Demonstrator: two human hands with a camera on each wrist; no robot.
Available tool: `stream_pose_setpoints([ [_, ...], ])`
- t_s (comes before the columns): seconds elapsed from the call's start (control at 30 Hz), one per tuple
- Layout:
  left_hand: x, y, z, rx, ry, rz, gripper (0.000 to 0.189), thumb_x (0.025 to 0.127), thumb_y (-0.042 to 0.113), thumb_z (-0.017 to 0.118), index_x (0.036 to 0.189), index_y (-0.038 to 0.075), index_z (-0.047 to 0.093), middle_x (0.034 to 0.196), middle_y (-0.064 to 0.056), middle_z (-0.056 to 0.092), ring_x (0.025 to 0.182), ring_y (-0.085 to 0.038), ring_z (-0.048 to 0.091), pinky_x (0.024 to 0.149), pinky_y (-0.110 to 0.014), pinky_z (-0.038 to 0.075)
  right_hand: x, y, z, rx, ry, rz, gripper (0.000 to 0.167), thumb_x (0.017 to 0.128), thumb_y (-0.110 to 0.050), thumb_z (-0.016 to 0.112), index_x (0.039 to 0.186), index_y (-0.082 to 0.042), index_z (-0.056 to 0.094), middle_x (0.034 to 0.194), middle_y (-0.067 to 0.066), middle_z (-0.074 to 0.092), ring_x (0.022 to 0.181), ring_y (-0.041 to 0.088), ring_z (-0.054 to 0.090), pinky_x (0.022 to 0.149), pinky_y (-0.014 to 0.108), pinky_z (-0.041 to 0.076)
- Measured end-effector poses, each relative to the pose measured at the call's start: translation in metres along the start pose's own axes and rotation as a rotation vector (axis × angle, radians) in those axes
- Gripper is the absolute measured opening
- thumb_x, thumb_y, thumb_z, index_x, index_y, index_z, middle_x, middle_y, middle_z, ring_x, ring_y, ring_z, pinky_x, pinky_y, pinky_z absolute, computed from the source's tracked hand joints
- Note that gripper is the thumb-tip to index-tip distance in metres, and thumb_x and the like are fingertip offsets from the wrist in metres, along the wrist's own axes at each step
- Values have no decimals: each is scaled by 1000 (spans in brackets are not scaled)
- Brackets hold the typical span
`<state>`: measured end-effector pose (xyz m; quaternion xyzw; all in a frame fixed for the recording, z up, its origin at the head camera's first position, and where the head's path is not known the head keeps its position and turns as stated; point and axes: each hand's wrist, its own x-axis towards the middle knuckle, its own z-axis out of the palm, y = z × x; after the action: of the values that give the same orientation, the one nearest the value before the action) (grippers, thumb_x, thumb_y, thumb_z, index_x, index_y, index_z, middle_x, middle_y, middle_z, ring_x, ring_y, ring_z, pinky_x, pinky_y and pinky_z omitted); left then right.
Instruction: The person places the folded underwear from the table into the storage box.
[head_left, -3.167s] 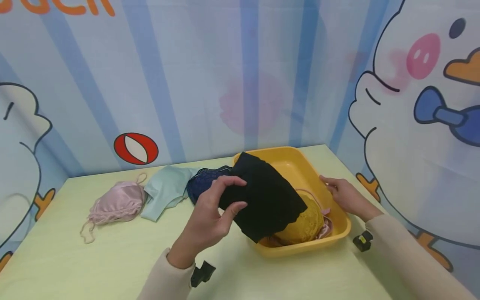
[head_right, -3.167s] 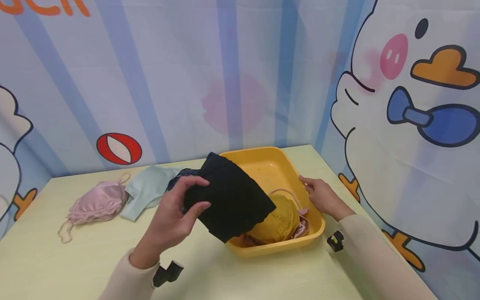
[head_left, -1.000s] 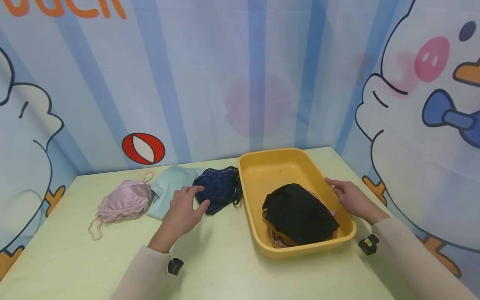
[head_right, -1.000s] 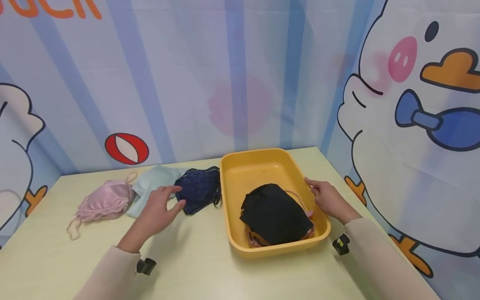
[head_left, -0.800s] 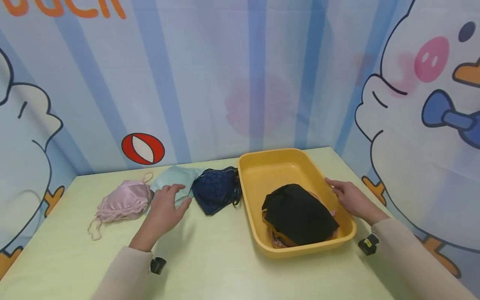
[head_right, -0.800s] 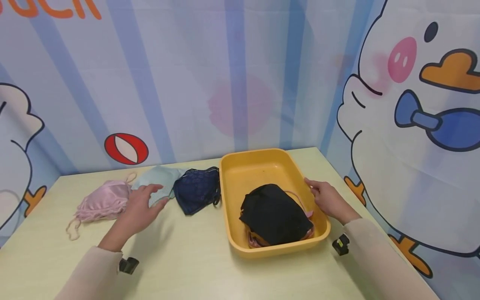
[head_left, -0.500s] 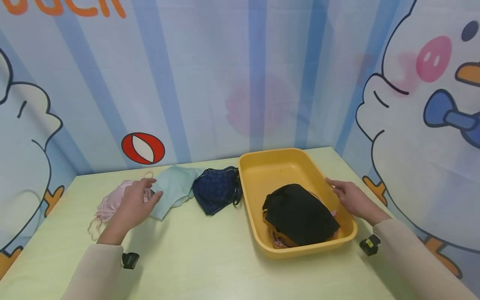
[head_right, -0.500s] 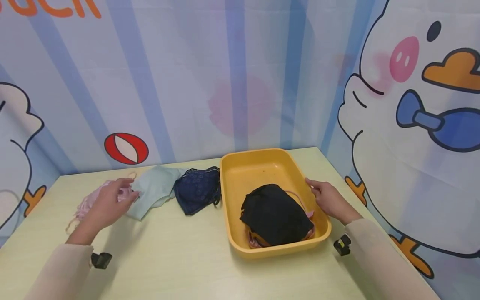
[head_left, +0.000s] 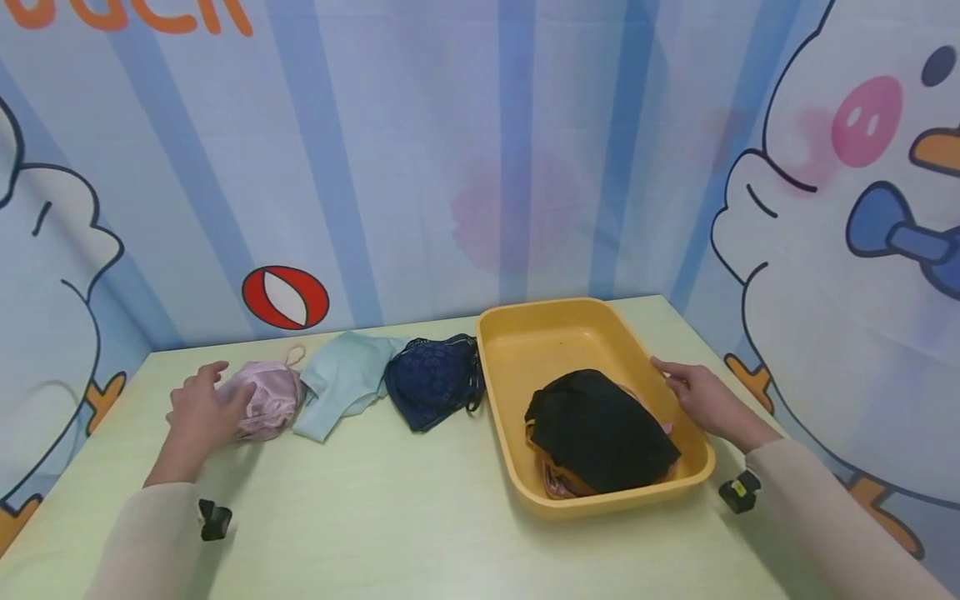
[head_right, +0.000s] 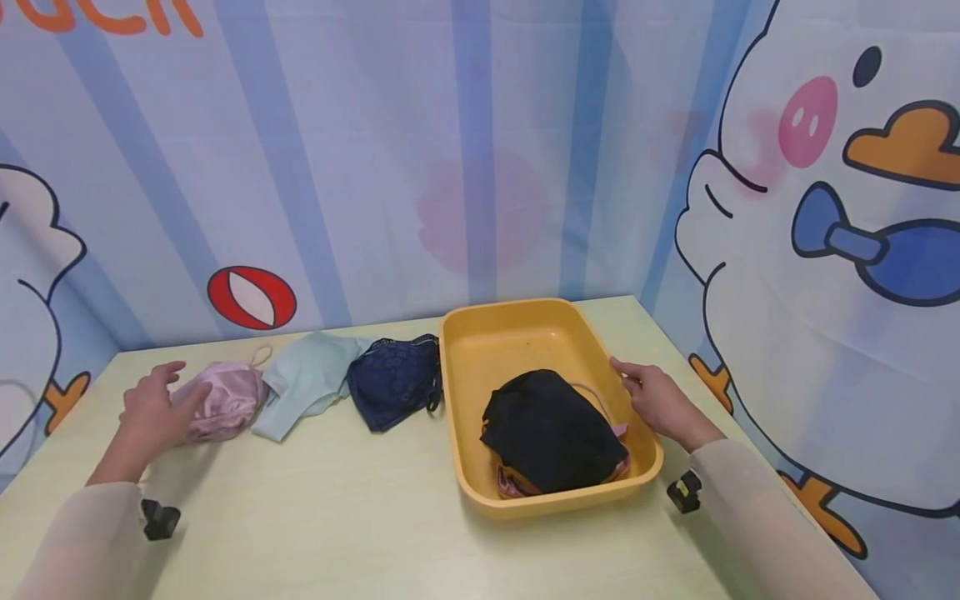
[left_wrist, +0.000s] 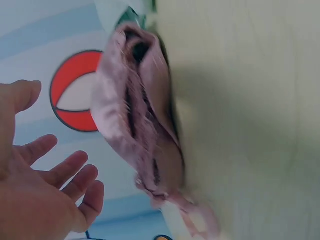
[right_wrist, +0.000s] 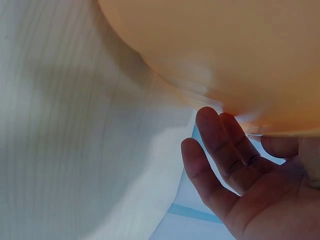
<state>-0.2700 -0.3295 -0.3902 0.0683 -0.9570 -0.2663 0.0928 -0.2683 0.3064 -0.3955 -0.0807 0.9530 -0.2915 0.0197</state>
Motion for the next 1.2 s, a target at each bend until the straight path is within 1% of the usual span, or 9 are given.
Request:
stream_pose_setpoints([
  [0.13,3,-16,-2,-21,-48,-98,80,96,51,38,143,-10,17,131,-42,28,115,-61,22,84,-69,21,-2,1,0,9,6,-11,43,100,0,36,143,3,35,139,30,38,90,29,54,65,31,45],
  [0.27,4,-31,-3,-39,-147,-196,89,93,60,33,145,-9,7,133,-45,20,116,-66,16,86,-72,19,-3,1,0,10,10,-24,42,100,0,37,142,2,35,138,29,40,87,25,55,67,31,44],
  [0.3,4,-34,-4,-44,-173,-220,91,93,62,32,145,-8,5,134,-46,16,117,-68,14,87,-73,18,-3,1,0,13,8,-29,42,100,-1,37,142,2,35,139,28,40,83,26,55,66,31,44],
  [0.4,6,-41,-4,-61,-221,-262,95,90,65,33,146,-5,0,136,-46,12,117,-71,9,88,-75,16,-3,1,0,3,11,-46,42,100,-1,38,142,2,36,139,27,40,82,25,56,66,32,44],
  [0.6,10,-43,0,-59,-260,-262,105,86,71,37,145,-6,-3,135,-43,18,117,-71,9,85,-76,18,-2,0,-1,9,2,-47,42,101,-3,39,142,0,37,140,25,40,98,27,56,72,32,45],
  [0.73,15,-42,1,-60,-281,-263,106,86,70,40,145,-6,-4,137,-43,17,118,-71,6,86,-76,16,-2,1,-1,25,-2,-44,42,101,-4,38,143,0,36,140,25,41,96,27,56,73,33,46],
  [0.9,21,-41,4,-43,-291,-199,97,90,61,43,145,-7,2,137,-44,17,119,-70,7,89,-77,8,-1,3,0,19,14,-42,42,100,-1,38,142,1,37,140,25,41,94,27,56,73,33,46],
  [1.03,21,-41,6,-23,-242,-154,87,92,55,46,143,-6,11,136,-44,21,119,-67,16,88,-78,7,0,3,1,16,19,-31,42,100,0,38,142,2,37,140,26,40,94,28,55,70,32,45],
  [1.2,22,-39,6,-27,-163,-139,70,95,34,51,144,-2,17,134,-42,27,119,-64,22,91,-75,12,-1,3,0,7,17,-16,42,100,0,37,142,1,37,140,26,40,90,27,55,67,31,45],
])
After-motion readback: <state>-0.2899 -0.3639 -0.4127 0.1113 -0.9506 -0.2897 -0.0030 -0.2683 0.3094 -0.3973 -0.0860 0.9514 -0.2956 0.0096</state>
